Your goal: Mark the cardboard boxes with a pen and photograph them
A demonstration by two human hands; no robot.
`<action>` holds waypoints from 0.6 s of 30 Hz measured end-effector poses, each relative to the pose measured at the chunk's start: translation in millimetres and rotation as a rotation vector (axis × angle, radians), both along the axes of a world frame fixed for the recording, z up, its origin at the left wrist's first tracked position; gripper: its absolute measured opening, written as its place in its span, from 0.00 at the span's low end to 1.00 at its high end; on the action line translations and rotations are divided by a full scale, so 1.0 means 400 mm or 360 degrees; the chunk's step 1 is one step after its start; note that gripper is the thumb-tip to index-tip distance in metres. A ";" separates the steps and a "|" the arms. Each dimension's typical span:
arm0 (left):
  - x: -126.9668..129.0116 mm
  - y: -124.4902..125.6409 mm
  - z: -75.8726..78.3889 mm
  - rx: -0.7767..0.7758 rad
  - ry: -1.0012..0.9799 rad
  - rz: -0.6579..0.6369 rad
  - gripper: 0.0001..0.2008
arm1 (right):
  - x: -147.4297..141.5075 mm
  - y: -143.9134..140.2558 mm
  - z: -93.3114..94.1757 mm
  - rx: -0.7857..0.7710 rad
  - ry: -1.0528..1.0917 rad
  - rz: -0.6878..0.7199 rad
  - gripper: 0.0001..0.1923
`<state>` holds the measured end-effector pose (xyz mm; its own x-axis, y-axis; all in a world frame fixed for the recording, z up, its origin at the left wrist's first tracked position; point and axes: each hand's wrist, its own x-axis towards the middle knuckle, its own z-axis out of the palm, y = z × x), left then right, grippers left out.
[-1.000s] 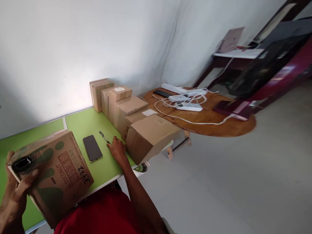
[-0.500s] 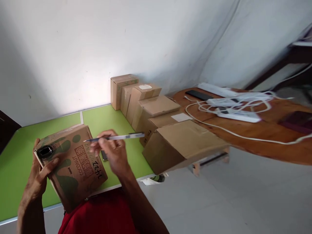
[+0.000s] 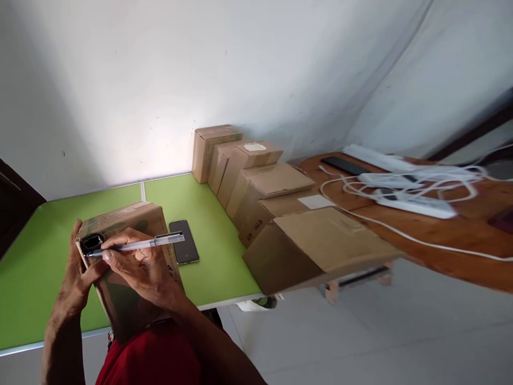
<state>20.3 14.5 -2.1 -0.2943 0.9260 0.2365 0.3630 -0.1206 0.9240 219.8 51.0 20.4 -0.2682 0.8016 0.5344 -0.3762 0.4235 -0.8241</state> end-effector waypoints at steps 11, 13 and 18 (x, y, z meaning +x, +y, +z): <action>0.002 -0.001 0.000 -0.0019 -0.0060 0.0072 0.66 | 0.022 0.019 0.008 0.0227 -0.0188 -0.0132 0.09; 0.003 -0.003 0.002 -0.0031 -0.0040 0.0076 0.65 | 0.029 0.022 0.014 0.0143 -0.0156 -0.0151 0.10; -0.001 -0.003 0.002 -0.0039 -0.0016 0.0034 0.65 | 0.042 0.037 0.021 -0.0005 -0.0008 -0.0193 0.15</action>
<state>20.0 13.2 -1.3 -0.3162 0.9250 0.2107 0.3559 -0.0903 0.9302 236.4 65.8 29.0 -0.1721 0.8298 0.5308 -0.3180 0.4632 -0.8272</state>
